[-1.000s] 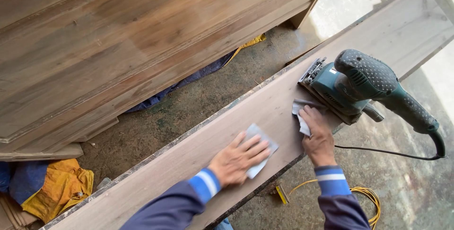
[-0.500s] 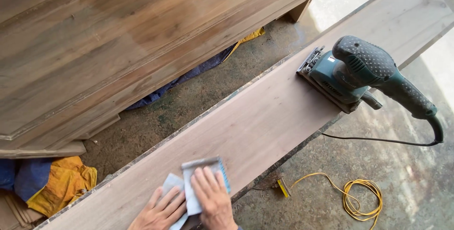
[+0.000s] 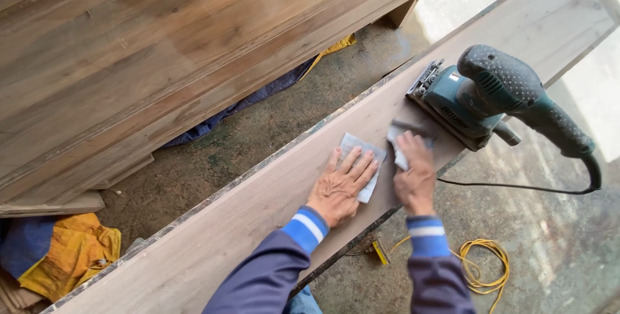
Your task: Sanding a long wooden plank by hand using sandpaper.
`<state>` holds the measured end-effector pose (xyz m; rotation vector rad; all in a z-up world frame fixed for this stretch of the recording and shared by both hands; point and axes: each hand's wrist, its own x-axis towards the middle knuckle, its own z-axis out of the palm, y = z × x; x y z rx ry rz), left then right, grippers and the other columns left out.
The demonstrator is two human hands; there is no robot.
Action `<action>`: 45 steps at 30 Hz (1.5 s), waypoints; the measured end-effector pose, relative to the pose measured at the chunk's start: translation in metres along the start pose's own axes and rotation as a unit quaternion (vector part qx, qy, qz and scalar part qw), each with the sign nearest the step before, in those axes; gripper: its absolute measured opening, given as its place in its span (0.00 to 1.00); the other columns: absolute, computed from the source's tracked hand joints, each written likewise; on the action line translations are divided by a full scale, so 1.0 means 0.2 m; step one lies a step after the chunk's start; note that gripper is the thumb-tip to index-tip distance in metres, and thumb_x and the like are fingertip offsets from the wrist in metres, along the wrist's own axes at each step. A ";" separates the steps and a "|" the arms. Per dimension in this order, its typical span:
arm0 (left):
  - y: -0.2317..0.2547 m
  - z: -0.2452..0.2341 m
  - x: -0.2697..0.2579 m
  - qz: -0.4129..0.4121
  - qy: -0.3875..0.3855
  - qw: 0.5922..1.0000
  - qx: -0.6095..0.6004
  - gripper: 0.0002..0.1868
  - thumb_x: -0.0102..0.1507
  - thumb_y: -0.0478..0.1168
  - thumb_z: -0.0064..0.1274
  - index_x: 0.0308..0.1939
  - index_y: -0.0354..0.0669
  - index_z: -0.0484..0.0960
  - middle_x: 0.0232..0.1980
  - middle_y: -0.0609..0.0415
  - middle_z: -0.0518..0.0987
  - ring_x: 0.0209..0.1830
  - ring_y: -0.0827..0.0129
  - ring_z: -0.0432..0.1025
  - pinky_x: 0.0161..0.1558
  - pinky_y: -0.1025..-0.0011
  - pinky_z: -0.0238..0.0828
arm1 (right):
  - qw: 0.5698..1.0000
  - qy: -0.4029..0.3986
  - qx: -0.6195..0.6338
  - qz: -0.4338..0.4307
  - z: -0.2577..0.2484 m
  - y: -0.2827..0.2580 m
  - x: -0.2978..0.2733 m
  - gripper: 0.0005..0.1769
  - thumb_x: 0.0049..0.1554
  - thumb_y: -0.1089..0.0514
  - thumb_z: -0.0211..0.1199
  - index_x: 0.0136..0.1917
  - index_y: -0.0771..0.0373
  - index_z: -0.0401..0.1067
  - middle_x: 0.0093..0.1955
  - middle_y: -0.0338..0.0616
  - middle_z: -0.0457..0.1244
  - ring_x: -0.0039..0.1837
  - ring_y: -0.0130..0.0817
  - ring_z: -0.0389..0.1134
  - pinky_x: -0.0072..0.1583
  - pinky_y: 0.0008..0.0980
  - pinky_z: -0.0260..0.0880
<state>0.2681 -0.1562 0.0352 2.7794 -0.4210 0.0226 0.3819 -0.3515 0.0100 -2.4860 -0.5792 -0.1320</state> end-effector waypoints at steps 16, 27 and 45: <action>0.16 0.07 -0.06 0.131 -0.103 0.986 -0.014 0.47 0.57 0.55 0.50 0.79 0.49 0.54 0.81 0.52 0.56 0.80 0.57 0.49 0.75 0.48 0.37 | 0.987 0.037 -0.152 -0.031 -0.17 0.30 -0.16 0.15 0.60 0.58 0.61 0.61 0.54 0.76 0.65 0.50 0.70 0.68 0.44 0.70 0.67 0.47 0.66; -0.06 -0.12 -0.98 0.016 -0.020 0.999 0.033 0.41 0.56 0.46 0.45 0.75 0.45 0.61 0.79 0.48 0.60 0.79 0.55 0.51 0.75 0.46 0.37 | 0.992 -0.029 0.038 -0.117 0.24 -0.64 -0.69 0.31 0.53 0.68 0.65 0.71 0.64 0.69 0.72 0.56 0.63 0.74 0.56 0.63 0.71 0.47 0.68; -0.20 -0.16 -1.64 -0.033 0.000 0.999 0.011 0.34 0.66 0.53 0.40 0.76 0.52 0.61 0.79 0.53 0.59 0.80 0.59 0.49 0.76 0.48 0.34 | 0.984 -0.072 -0.013 -0.162 0.47 -0.81 -0.40 0.38 0.51 0.76 0.55 0.74 0.61 0.65 0.78 0.53 0.56 0.81 0.50 0.53 0.80 0.47 0.53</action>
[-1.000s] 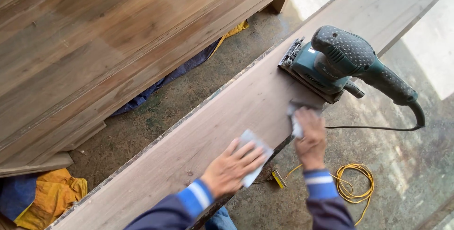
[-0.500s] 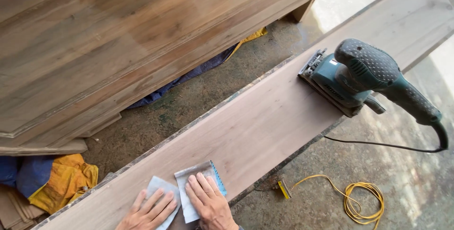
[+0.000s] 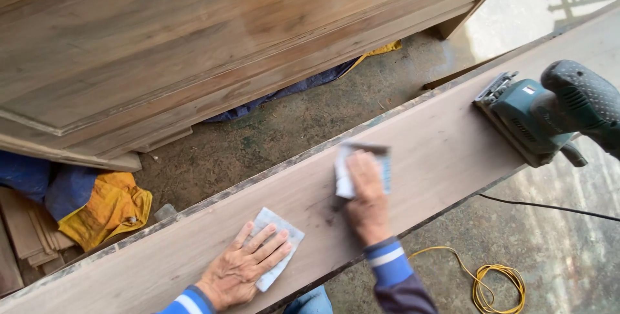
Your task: Sanding a long wooden plank by hand using sandpaper.
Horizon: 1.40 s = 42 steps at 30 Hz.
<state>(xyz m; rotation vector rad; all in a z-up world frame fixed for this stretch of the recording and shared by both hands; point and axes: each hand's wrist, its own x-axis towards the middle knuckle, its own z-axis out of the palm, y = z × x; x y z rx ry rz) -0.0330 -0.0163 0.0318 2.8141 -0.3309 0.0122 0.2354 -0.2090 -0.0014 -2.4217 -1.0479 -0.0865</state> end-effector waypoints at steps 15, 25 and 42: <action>-0.09 0.00 -0.45 -0.029 0.014 0.999 -0.040 0.38 0.61 0.47 0.44 0.77 0.51 0.58 0.79 0.50 0.56 0.79 0.57 0.46 0.74 0.44 0.30 | 0.965 0.084 -0.144 0.201 -0.25 0.27 -0.37 0.26 0.59 0.68 0.56 0.71 0.64 0.71 0.76 0.57 0.60 0.77 0.55 0.58 0.77 0.44 0.56; 0.06 0.17 1.60 0.036 -0.001 0.999 -0.020 0.45 0.53 0.46 0.52 0.76 0.52 0.59 0.81 0.54 0.56 0.82 0.60 0.49 0.79 0.48 0.34 | 0.967 0.079 -0.154 0.187 -0.45 0.52 -0.21 0.25 0.58 0.69 0.54 0.68 0.66 0.71 0.73 0.57 0.62 0.76 0.53 0.61 0.77 0.45 0.57; 0.22 0.06 1.51 0.115 -0.060 0.990 -0.053 0.42 0.57 0.47 0.46 0.77 0.47 0.61 0.80 0.48 0.59 0.80 0.54 0.51 0.76 0.45 0.38 | 0.971 0.099 -0.114 0.186 -0.51 0.72 -0.15 0.26 0.57 0.67 0.56 0.69 0.63 0.71 0.73 0.53 0.63 0.75 0.54 0.62 0.76 0.50 0.59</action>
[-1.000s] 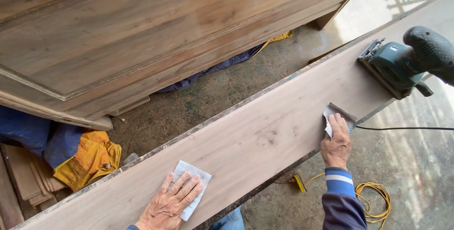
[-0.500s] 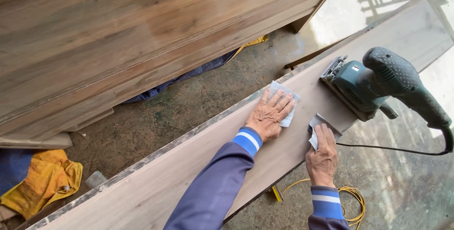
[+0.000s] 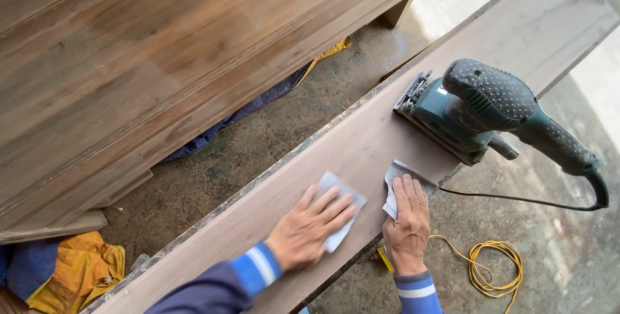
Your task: Sanding a long wooden plank by hand using sandpaper.
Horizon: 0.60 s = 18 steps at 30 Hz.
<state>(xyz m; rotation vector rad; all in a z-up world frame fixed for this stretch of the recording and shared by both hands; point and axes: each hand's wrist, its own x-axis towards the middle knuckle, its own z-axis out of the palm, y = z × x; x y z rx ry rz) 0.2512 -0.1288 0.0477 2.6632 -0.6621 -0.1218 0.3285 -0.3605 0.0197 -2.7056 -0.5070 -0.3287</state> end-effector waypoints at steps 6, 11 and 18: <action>-0.02 0.22 0.59 -0.019 0.128 0.992 0.003 0.37 0.63 0.50 0.46 0.76 0.48 0.62 0.80 0.52 0.59 0.82 0.57 0.51 0.80 0.47 0.39 | 0.995 0.028 0.041 0.081 -0.01 0.03 0.13 0.22 0.62 0.61 0.62 0.68 0.67 0.70 0.72 0.59 0.62 0.76 0.59 0.60 0.75 0.49 0.60; 0.10 0.06 -0.19 -0.006 0.020 0.997 0.070 0.41 0.59 0.47 0.48 0.78 0.47 0.59 0.81 0.50 0.58 0.81 0.57 0.51 0.77 0.48 0.39 | 1.000 0.014 -0.004 -0.020 0.07 -0.03 -0.11 0.25 0.59 0.63 0.61 0.69 0.67 0.70 0.71 0.60 0.63 0.74 0.58 0.62 0.74 0.52 0.62; 0.01 0.41 -1.25 -0.055 0.127 0.982 0.130 0.30 0.73 0.56 0.27 0.77 0.53 0.58 0.80 0.53 0.56 0.82 0.59 0.47 0.80 0.45 0.27 | 0.948 -0.067 0.094 -0.298 0.15 -0.40 -0.62 0.24 0.57 0.59 0.67 0.67 0.64 0.71 0.67 0.55 0.67 0.71 0.49 0.66 0.69 0.52 0.66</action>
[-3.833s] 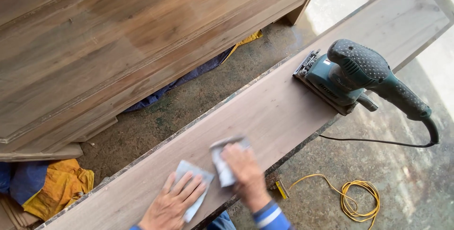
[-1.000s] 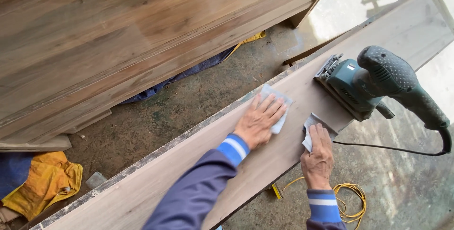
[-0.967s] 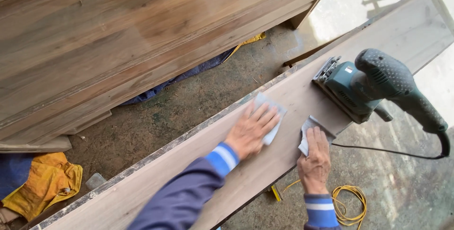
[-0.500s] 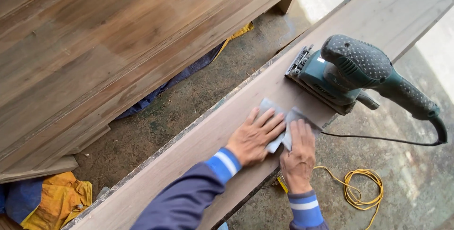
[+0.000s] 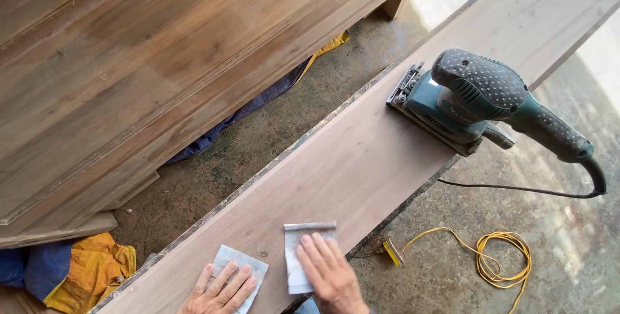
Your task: Sanding a long wooden plank by hand using sandpaper.
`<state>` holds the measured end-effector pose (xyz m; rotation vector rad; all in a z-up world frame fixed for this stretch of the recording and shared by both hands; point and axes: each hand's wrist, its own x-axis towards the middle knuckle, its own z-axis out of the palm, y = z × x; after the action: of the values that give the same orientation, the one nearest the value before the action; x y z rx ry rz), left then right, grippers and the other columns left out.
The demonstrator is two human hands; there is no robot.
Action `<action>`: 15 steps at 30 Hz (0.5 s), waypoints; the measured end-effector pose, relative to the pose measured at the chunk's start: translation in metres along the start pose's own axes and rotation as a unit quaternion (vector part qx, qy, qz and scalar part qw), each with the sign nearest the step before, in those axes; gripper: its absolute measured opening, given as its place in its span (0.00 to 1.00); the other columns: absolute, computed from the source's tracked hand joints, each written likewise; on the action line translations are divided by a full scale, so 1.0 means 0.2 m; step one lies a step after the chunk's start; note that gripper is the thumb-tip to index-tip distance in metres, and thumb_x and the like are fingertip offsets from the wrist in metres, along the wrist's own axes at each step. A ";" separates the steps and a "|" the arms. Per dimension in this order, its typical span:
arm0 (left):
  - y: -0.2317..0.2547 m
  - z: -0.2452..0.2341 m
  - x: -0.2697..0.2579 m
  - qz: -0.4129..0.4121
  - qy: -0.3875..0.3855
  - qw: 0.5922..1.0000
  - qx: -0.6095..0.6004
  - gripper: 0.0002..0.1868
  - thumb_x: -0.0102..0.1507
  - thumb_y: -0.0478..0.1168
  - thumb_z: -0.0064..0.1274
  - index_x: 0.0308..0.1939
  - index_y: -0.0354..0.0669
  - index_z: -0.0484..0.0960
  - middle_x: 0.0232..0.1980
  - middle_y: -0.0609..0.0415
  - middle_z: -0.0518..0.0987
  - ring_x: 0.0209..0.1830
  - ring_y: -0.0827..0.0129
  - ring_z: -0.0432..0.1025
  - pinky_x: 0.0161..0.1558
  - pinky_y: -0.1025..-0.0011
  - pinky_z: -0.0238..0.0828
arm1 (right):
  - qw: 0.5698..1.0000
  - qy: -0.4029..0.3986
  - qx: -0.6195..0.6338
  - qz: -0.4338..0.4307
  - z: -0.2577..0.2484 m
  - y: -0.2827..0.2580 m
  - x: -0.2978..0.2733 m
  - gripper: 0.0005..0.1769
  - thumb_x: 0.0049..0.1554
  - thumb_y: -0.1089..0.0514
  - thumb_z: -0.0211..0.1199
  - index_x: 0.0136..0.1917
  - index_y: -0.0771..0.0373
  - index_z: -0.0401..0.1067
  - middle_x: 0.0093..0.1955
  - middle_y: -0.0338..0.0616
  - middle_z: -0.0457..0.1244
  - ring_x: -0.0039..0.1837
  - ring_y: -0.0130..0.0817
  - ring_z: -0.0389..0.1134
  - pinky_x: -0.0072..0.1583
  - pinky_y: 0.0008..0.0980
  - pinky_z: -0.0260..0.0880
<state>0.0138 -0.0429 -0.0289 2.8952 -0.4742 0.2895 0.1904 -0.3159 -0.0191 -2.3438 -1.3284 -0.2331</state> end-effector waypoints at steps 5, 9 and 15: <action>0.00 -0.06 0.02 -0.018 -0.022 0.999 -0.029 0.30 0.72 0.58 0.27 0.76 0.56 0.60 0.79 0.55 0.58 0.80 0.61 0.49 0.79 0.45 0.28 | 0.984 0.102 -0.022 0.143 -0.28 0.62 0.36 0.19 0.56 0.58 0.71 0.61 0.61 0.76 0.58 0.50 0.70 0.60 0.44 0.71 0.59 0.38 0.78; 0.00 -0.03 -0.01 -0.019 -0.011 1.000 -0.022 0.28 0.73 0.57 0.28 0.75 0.57 0.62 0.79 0.56 0.59 0.80 0.62 0.51 0.80 0.45 0.28 | 0.963 0.082 -0.118 0.229 -0.20 0.68 0.36 0.19 0.62 0.59 0.61 0.65 0.66 0.73 0.64 0.63 0.68 0.65 0.56 0.70 0.62 0.42 0.75; -0.01 0.07 0.06 0.003 0.007 1.000 0.009 0.28 0.73 0.57 0.30 0.77 0.57 0.60 0.79 0.56 0.60 0.80 0.62 0.52 0.81 0.45 0.31 | 0.996 0.038 0.028 0.075 -0.13 0.13 0.29 0.16 0.62 0.60 0.56 0.63 0.64 0.73 0.62 0.56 0.69 0.66 0.51 0.70 0.68 0.49 0.71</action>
<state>0.0273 -0.0476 -0.0407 2.9075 -0.4796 0.3146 0.2440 -0.2943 0.0167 -2.3502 -1.1026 -0.2339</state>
